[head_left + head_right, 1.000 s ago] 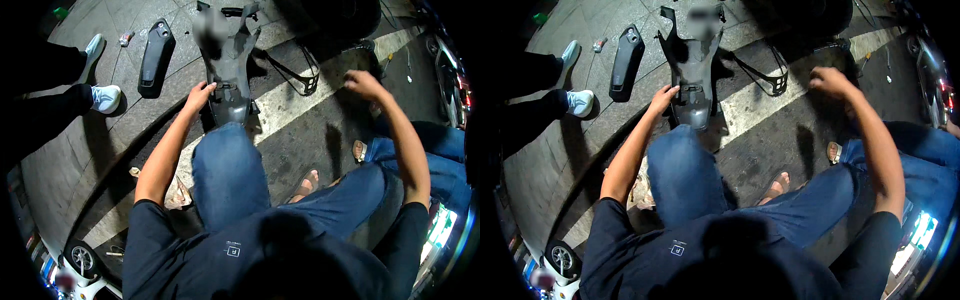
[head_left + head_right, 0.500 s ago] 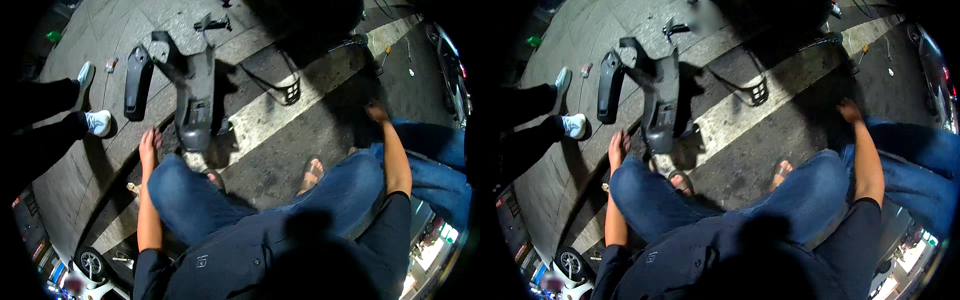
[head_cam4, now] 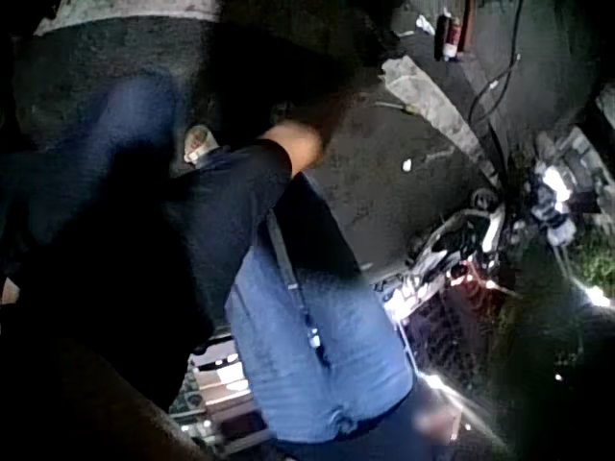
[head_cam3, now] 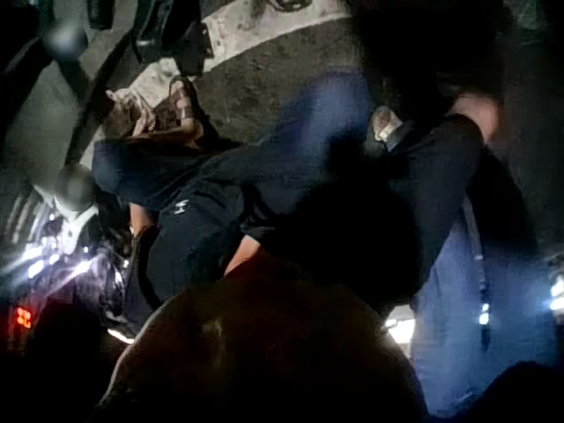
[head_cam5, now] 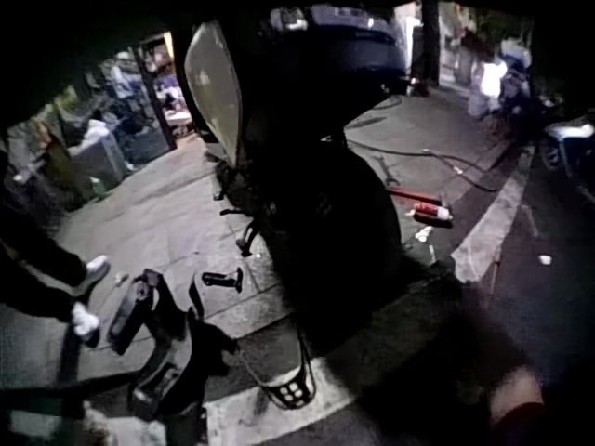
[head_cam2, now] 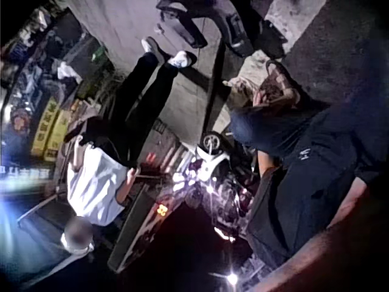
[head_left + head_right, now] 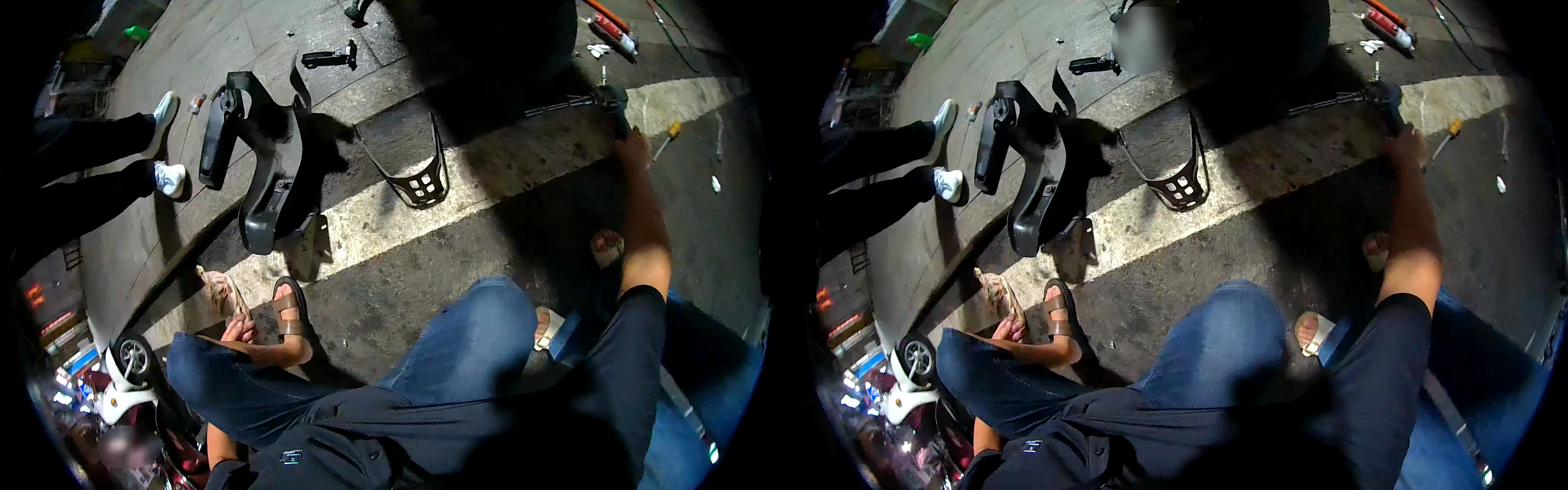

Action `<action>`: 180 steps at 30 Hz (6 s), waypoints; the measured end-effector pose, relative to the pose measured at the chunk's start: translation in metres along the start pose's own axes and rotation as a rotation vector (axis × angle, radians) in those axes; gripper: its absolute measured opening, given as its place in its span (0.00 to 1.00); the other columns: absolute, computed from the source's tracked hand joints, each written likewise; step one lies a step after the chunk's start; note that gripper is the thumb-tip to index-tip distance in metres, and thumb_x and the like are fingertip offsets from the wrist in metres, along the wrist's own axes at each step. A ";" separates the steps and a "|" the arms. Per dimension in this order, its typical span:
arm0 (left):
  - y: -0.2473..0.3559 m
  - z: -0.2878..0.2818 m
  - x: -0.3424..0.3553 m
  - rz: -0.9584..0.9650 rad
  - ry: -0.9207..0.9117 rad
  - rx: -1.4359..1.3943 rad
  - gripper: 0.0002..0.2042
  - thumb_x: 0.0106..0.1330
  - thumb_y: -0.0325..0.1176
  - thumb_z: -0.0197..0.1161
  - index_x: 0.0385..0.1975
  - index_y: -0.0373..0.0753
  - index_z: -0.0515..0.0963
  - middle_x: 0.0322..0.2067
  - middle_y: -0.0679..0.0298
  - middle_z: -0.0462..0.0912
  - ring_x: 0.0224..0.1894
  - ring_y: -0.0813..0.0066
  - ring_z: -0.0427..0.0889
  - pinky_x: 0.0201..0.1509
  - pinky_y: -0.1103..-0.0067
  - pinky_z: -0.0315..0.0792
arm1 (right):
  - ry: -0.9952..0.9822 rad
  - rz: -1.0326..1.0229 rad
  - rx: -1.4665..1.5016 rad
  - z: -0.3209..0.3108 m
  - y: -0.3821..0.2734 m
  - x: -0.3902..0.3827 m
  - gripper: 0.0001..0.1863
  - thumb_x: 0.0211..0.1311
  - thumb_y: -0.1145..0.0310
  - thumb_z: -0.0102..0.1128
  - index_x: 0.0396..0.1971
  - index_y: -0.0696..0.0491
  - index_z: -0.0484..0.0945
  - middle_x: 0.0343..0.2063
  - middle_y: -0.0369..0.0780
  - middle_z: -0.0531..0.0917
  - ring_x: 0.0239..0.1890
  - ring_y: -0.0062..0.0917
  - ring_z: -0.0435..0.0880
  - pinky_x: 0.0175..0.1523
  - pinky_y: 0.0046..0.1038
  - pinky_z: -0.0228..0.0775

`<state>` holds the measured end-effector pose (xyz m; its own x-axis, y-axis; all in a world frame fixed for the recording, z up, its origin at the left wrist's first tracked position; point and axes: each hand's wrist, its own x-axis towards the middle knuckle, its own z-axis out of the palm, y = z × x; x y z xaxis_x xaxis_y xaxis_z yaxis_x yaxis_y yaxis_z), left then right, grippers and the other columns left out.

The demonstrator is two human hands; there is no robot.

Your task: The person removes the rear mudguard assembly from a scooter using an electric impact wrench, then disassembles the mudguard components and brackets using the impact wrench and by hand.

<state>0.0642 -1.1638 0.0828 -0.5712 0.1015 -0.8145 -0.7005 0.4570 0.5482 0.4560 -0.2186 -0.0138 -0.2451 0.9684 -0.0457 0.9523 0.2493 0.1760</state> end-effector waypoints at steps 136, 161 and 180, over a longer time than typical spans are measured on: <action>0.069 0.000 0.169 0.095 -0.563 -0.087 0.16 0.55 0.28 0.51 0.45 0.35 0.72 0.34 0.63 0.78 0.32 0.74 0.78 0.36 0.76 0.73 | -0.894 -0.612 1.054 -0.240 -0.437 -0.516 0.21 0.48 0.73 0.66 0.44 0.58 0.72 0.32 0.36 0.78 0.29 0.18 0.75 0.33 0.24 0.71; 0.088 -0.001 0.174 -0.097 -0.446 -0.208 0.10 0.59 0.33 0.58 0.31 0.32 0.79 0.27 0.60 0.82 0.23 0.74 0.80 0.26 0.78 0.75 | -1.333 0.154 1.300 -0.205 -0.389 -0.516 0.20 0.52 0.65 0.63 0.44 0.57 0.72 0.33 0.41 0.82 0.19 0.17 0.75 0.25 0.19 0.71; 0.051 0.029 0.088 -0.030 -0.452 -0.873 0.17 0.64 0.40 0.54 0.46 0.35 0.74 0.42 0.56 0.80 0.43 0.67 0.79 0.49 0.73 0.74 | -1.454 0.097 1.321 -0.181 -0.400 -0.495 0.19 0.53 0.63 0.62 0.42 0.57 0.74 0.31 0.39 0.82 0.19 0.16 0.75 0.24 0.18 0.70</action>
<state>-0.0091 -1.1064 0.0338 -0.4582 0.5117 -0.7267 -0.8858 -0.3301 0.3261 0.1635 -0.7979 0.1165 -0.5383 0.0711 -0.8398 0.6373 -0.6177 -0.4608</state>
